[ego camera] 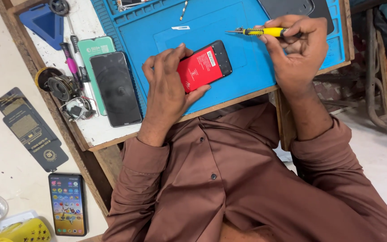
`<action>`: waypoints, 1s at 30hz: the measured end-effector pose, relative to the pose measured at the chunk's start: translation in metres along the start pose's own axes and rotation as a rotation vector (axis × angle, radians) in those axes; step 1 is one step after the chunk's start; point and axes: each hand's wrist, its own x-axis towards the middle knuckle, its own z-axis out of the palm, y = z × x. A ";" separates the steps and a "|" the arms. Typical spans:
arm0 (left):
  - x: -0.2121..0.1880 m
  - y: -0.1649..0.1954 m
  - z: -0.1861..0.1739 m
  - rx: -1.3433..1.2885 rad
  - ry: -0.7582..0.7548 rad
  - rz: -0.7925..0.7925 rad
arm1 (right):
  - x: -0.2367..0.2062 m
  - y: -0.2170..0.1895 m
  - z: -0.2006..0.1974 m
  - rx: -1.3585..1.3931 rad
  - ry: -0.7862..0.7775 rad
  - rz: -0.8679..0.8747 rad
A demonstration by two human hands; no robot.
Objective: The person uses a screwdriver to remove screws from a smartphone with a red battery visible. After removing the screws, the person places the back cover on the phone and inspects the device by turning it over and pressing the power button.
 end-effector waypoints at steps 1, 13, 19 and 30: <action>-0.001 0.000 -0.001 -0.001 0.001 0.008 | 0.000 -0.001 -0.001 -0.004 -0.004 0.005; -0.005 0.003 0.000 0.037 0.010 0.092 | 0.003 -0.005 -0.002 -0.643 -0.226 -0.111; -0.004 0.003 -0.001 0.008 0.010 0.099 | 0.011 -0.016 0.004 -0.679 -0.313 -0.154; -0.005 0.003 -0.002 -0.010 0.045 0.116 | -0.006 -0.040 0.017 -0.013 -0.278 0.234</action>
